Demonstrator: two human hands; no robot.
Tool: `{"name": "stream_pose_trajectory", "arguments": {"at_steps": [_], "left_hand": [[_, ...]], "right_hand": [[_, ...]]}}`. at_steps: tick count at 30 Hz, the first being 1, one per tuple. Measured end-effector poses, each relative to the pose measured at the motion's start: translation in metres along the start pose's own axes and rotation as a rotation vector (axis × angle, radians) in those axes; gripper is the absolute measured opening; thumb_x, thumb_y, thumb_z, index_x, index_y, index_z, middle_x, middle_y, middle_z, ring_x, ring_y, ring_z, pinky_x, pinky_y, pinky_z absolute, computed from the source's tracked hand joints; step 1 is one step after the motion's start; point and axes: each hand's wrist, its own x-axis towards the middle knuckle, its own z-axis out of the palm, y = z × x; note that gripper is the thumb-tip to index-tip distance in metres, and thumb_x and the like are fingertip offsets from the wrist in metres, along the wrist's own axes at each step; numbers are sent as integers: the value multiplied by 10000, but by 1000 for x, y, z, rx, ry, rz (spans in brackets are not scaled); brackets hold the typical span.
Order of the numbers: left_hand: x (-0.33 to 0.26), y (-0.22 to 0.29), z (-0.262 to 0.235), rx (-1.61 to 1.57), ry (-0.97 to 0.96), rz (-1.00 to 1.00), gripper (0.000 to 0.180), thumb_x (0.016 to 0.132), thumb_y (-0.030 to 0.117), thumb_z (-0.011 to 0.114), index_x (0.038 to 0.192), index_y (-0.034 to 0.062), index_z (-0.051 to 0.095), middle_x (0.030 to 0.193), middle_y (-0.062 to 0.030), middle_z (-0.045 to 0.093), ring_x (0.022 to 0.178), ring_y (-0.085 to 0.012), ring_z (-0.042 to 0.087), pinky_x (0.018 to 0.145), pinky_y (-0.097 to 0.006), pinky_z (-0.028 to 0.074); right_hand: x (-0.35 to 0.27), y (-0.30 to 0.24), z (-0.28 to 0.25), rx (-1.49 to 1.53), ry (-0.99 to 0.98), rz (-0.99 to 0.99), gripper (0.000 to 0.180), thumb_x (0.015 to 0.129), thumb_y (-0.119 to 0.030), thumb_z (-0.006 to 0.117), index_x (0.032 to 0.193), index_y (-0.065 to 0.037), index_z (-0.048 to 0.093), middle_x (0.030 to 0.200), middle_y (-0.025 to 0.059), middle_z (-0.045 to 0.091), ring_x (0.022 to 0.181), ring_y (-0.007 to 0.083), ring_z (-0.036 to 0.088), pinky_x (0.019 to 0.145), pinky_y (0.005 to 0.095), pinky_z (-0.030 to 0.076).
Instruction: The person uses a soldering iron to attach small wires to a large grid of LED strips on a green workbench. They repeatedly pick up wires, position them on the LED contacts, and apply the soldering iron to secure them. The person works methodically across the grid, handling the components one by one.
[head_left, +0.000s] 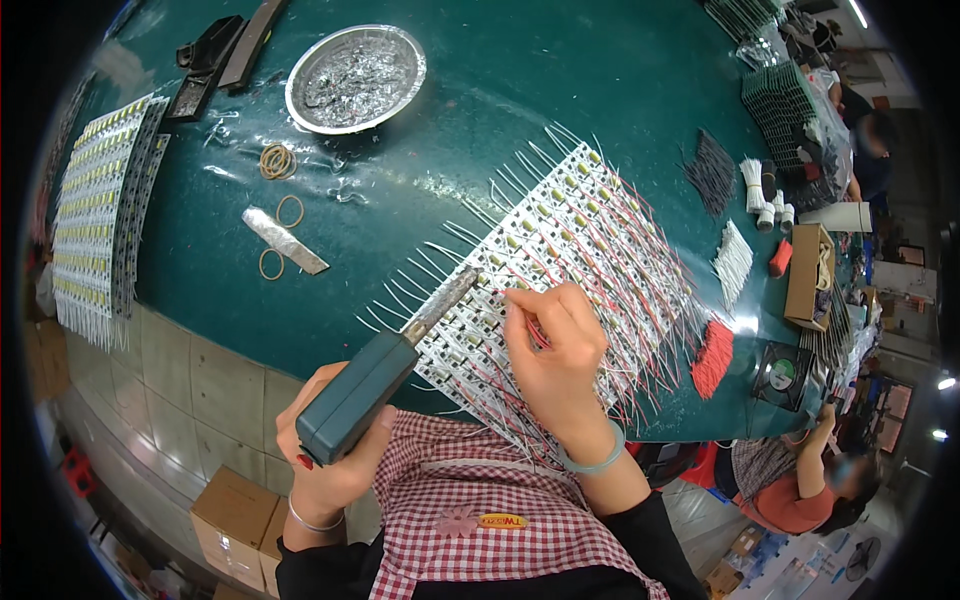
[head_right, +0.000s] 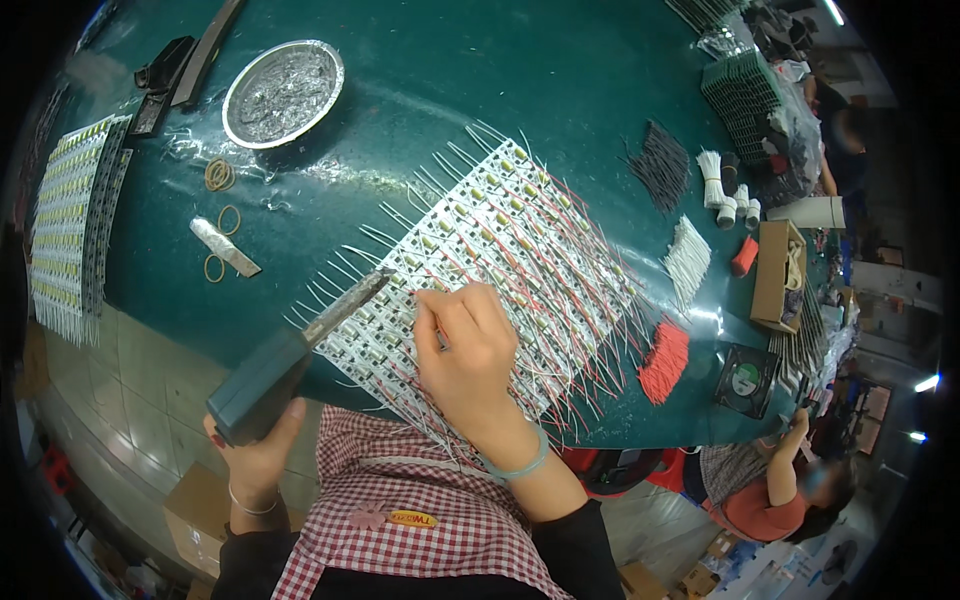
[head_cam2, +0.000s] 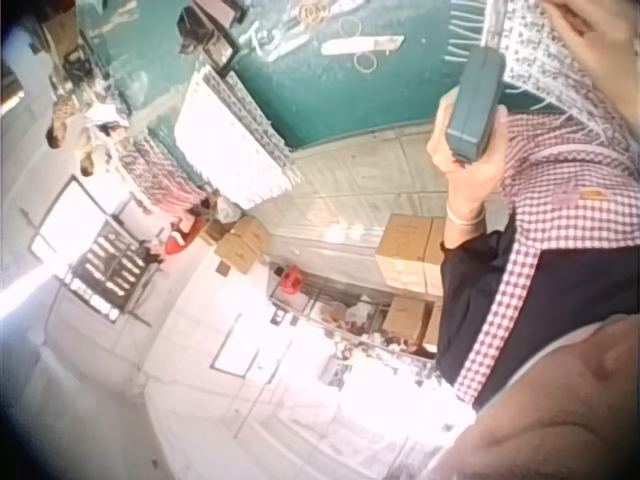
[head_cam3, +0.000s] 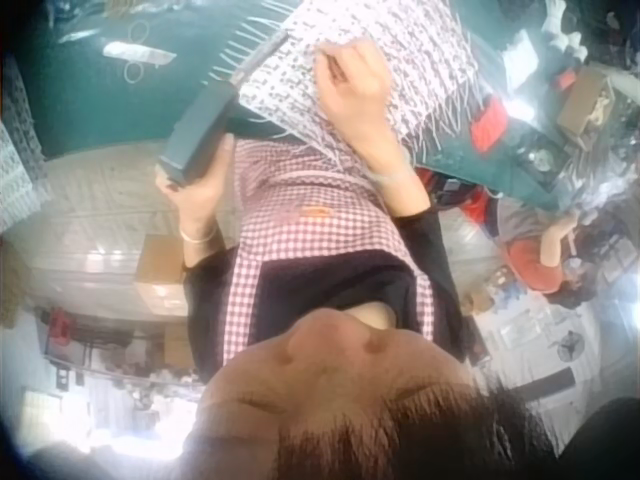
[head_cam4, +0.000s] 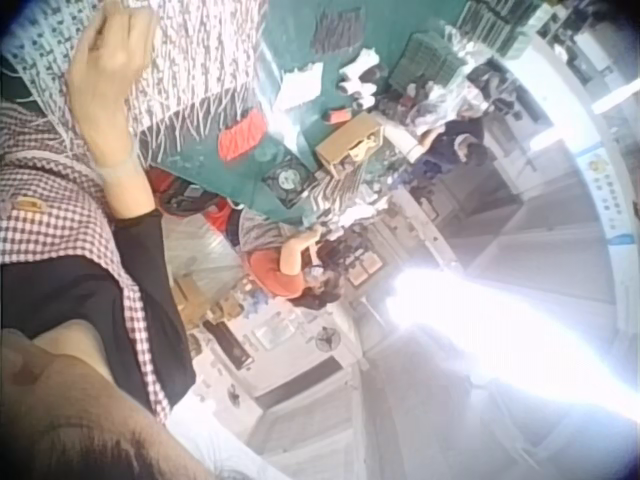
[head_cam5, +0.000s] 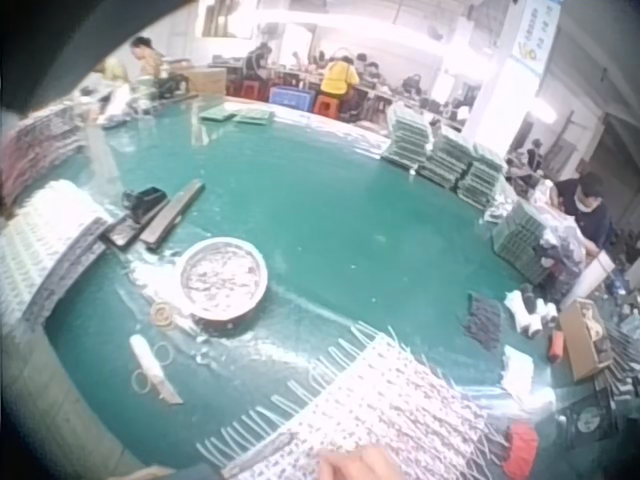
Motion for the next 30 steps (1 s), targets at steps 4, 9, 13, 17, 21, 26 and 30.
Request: {"name": "stream_pose_trajectory", "arguments": {"at_steps": [4,9,13,17,21,26,30], "left_hand": [[0,-3,2,-6,-6,33,267,678,-28,755,933,-74,692,929,-173,690,763,-225,672,684,-305,527],[2,-4,5,27,-15,101,249,674,-35,749,914,-70,692,904,-165,692,741,-224,670,671,-305,524],[3,-1,5,67,-18,138,234,678,-36,749,902,-67,688,892,-161,688,729,-215,663,660,-300,518],[4,-2,6,36,-19,117,222,687,-28,754,894,-63,682,879,-157,684,713,-208,655,641,-291,509],[3,-1,6,85,-21,125,216,694,-23,757,892,-60,679,872,-155,681,709,-204,653,630,-285,505],[3,-2,8,49,-16,115,208,694,-23,758,882,-56,677,861,-148,677,706,-201,651,628,-285,502],[5,1,7,85,-50,116,201,688,-24,758,869,-51,676,849,-143,672,709,-201,650,630,-288,501]], "right_hand": [[-3,3,7,-1,10,53,157,720,70,715,809,-36,642,704,69,481,609,229,508,532,359,400],[-5,4,9,-11,17,88,154,714,54,722,776,-44,621,704,68,482,599,231,512,525,360,405],[-5,3,9,-11,1,98,154,706,50,713,761,-49,609,710,66,494,597,232,521,519,363,412],[0,2,7,-26,-33,109,151,704,50,699,746,-52,596,711,69,498,592,235,528,512,363,415],[3,0,6,-8,-57,125,149,703,49,694,737,-51,588,708,75,496,586,240,531,504,366,414],[4,0,5,-6,-75,144,140,699,45,692,729,-43,588,708,84,502,586,257,538,505,379,420],[6,-1,4,-25,-88,146,129,697,42,688,728,-39,593,710,90,509,593,267,547,512,390,430]]}}
